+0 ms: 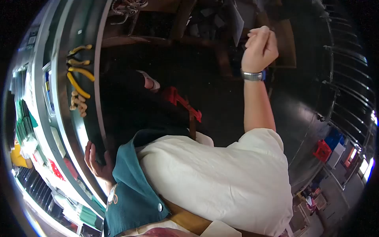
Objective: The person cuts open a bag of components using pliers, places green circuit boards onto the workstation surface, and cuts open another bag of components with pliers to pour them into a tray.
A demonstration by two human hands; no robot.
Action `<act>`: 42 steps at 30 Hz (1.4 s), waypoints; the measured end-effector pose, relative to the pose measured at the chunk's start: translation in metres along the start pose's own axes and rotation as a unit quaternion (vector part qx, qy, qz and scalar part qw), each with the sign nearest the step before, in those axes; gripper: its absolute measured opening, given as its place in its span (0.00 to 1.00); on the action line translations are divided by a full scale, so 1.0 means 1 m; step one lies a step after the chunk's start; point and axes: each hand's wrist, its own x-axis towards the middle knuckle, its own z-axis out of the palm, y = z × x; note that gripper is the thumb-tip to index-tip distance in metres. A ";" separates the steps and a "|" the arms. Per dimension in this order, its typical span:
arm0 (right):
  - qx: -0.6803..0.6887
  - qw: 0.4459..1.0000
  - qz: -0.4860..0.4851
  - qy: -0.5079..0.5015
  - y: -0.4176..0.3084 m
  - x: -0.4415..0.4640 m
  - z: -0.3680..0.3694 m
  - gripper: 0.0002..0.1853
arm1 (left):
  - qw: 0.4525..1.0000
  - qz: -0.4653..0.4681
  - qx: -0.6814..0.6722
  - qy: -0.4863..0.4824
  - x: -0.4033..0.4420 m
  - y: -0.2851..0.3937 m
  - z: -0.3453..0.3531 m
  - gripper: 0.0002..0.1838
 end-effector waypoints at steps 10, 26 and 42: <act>0.035 0.953 -0.203 -0.222 -0.181 -0.123 0.113 0.13 | 0.984 -0.042 -0.055 0.166 -0.113 -0.019 -0.061 0.16; 0.221 0.388 -0.430 -0.785 -0.312 -0.365 0.213 0.06 | 0.765 -0.435 0.149 0.450 -0.330 -0.095 -0.283 0.14; 0.213 0.448 -0.410 -0.765 -0.314 -0.368 0.207 0.06 | 0.590 -0.803 0.086 -0.008 -0.307 -0.333 -0.296 0.62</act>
